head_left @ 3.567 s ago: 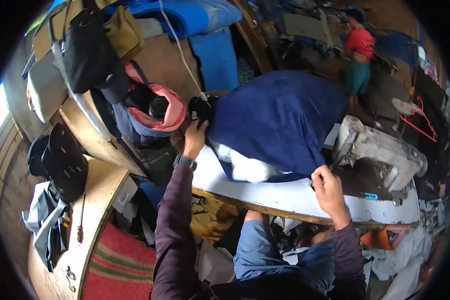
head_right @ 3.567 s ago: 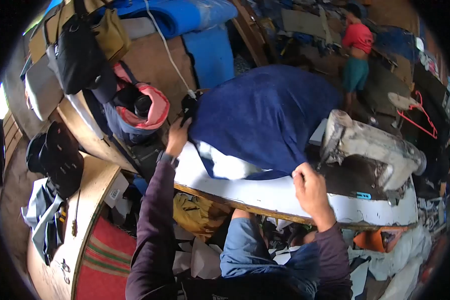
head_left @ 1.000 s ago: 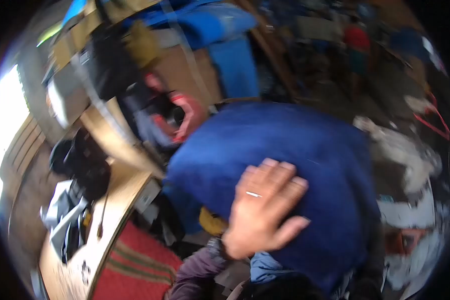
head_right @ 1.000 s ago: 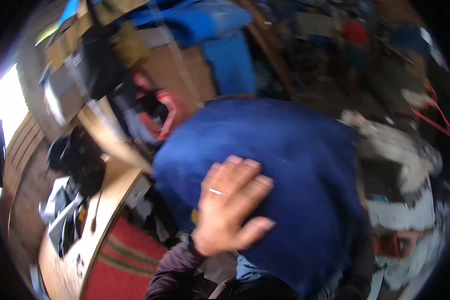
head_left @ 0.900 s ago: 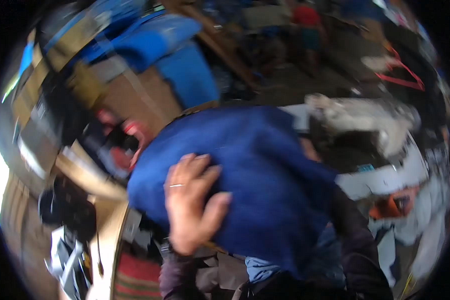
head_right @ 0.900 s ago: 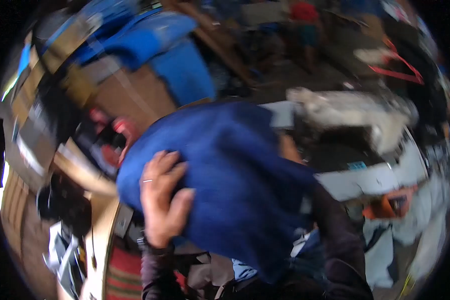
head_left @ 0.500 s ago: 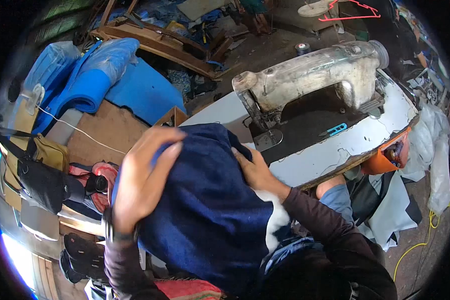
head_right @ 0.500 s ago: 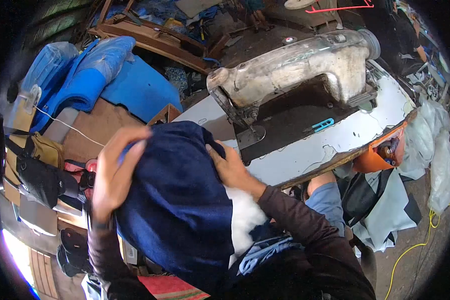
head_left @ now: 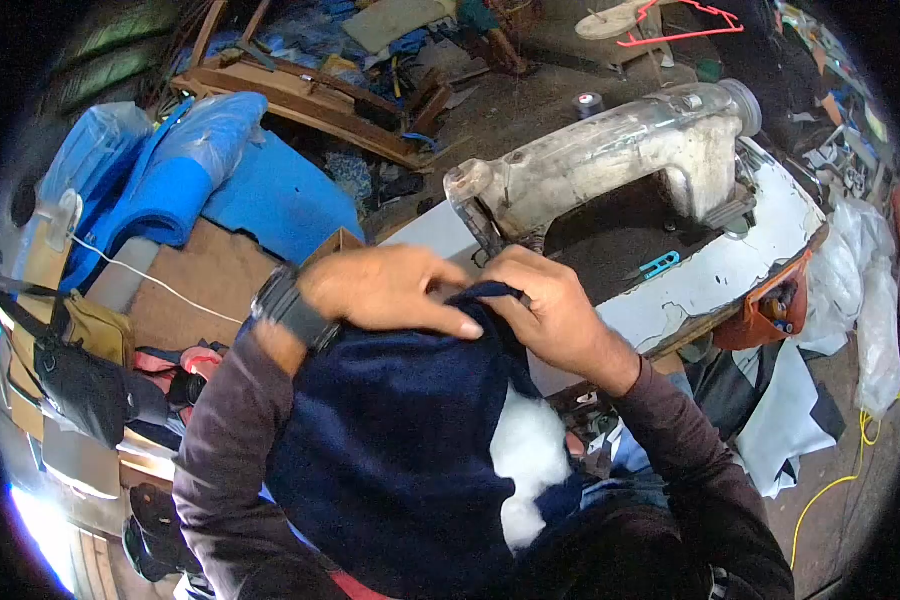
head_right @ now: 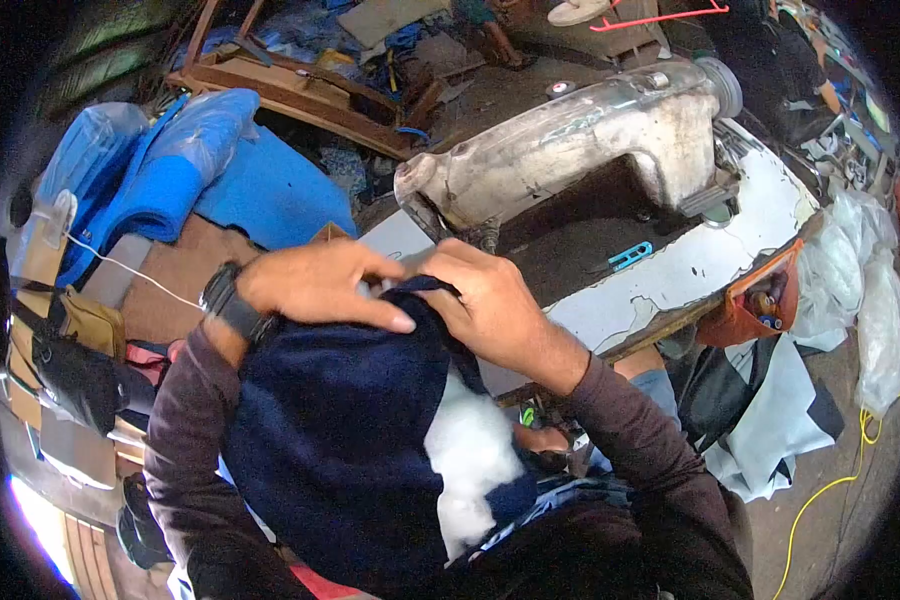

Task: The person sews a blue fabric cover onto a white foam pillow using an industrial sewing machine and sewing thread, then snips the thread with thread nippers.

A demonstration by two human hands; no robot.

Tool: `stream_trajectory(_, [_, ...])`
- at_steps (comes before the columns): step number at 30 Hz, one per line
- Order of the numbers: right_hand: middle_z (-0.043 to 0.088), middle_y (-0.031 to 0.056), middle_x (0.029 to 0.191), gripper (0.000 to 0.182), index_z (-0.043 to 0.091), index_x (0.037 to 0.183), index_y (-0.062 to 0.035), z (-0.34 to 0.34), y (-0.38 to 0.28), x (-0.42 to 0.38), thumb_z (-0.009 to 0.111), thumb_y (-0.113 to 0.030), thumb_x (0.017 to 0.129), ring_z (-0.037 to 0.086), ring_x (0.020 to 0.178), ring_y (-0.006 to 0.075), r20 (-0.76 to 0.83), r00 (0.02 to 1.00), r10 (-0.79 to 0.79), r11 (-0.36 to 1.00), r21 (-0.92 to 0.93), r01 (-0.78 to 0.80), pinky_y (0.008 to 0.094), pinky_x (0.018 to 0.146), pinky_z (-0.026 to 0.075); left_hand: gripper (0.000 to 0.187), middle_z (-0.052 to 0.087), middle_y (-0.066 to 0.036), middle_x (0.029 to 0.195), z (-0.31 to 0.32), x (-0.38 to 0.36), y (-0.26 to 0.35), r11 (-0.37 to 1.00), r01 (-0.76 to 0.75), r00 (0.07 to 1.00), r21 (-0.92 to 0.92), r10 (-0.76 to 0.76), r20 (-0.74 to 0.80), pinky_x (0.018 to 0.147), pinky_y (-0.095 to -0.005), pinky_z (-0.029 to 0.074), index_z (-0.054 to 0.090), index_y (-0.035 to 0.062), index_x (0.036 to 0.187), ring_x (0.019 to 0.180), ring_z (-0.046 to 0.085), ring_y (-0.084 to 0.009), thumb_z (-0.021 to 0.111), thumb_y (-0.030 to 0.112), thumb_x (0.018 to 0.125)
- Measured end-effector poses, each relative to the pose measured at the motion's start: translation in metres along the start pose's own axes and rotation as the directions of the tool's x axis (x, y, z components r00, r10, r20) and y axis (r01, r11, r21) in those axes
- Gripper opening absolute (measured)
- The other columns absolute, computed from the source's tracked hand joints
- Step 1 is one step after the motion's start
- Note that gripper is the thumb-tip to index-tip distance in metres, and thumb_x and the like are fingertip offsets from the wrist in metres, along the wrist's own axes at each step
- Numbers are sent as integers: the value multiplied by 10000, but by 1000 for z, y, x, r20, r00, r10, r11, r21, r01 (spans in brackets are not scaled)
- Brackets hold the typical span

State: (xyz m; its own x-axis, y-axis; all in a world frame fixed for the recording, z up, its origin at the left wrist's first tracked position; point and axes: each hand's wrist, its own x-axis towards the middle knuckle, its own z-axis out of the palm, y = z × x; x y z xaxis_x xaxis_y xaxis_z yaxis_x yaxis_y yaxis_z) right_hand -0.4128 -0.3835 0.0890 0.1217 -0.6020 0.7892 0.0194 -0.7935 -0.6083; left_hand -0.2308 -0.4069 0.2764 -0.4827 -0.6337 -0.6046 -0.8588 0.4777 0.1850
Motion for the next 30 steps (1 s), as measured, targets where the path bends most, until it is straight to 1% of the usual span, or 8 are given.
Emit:
stream_trajectory(1, [685,191,1012,120,728,1062,-10,-3,-2,6,755,-54,954,714,934,429,6,1000,-27,999,-33,27,482,796,573,648,809,-143,1077,-10,4,12,997,54,998,48,-55,26,855,-373,568,774,16,1305,958,704,-174,810,576,981])
stream_trajectory(4, [681,196,997,136,725,1049,1,-9,1,9,786,-73,952,713,904,417,-14,998,-56,994,-90,55,464,791,571,678,760,-79,883,5,42,-30,977,-205,977,-67,200,-75,727,-391,505,799,9,1226,798,645,-173,784,642,981])
stream_trajectory(7, [698,130,978,131,710,1093,22,-23,2,-24,765,-76,1027,702,835,223,-174,963,204,976,114,-186,353,759,563,480,794,-69,1269,39,53,-32,911,-204,978,-358,174,-116,1114,-323,486,733,44,1433,1235,658,-134,734,392,1102])
stream_trajectory(8, [705,106,989,111,708,1124,24,-30,-4,-39,732,-59,1054,677,845,155,-202,938,283,956,139,-259,314,762,555,484,785,-64,1294,41,58,-32,921,-173,984,-348,150,-92,1112,-339,493,719,53,1458,1243,651,-135,711,396,1116])
stream_trajectory(11, [700,102,940,81,716,1104,18,-38,-6,-89,723,-46,1055,678,843,145,-183,925,332,942,19,-335,301,766,555,502,783,-61,1275,37,68,-25,934,-126,991,-335,130,-13,1080,-334,515,713,51,1463,1160,685,-147,694,416,1119])
stream_trajectory(15, [689,96,909,74,709,1072,17,-32,-22,-135,733,-48,1045,675,842,164,-38,815,579,810,137,-570,329,765,558,505,783,-76,1280,40,79,-22,980,-66,998,-186,67,-1,1067,-342,526,713,54,1464,1162,694,-167,707,410,1107])
stream_trajectory(20, [711,203,1072,182,699,1136,36,-15,-21,-132,751,-105,1033,753,940,377,35,912,410,909,68,-411,433,806,598,458,751,-53,1146,46,94,-20,944,-219,974,-247,226,-1,1022,-340,529,738,47,1336,1108,670,-158,709,440,1104])
stream_trajectory(30, [691,151,978,217,679,1166,22,-15,-25,-120,787,-98,1020,723,814,260,14,873,488,869,82,-488,382,731,582,431,719,-16,1123,62,81,-22,934,-93,986,-344,37,-165,951,-312,533,690,19,1269,1067,630,-101,694,425,1125])
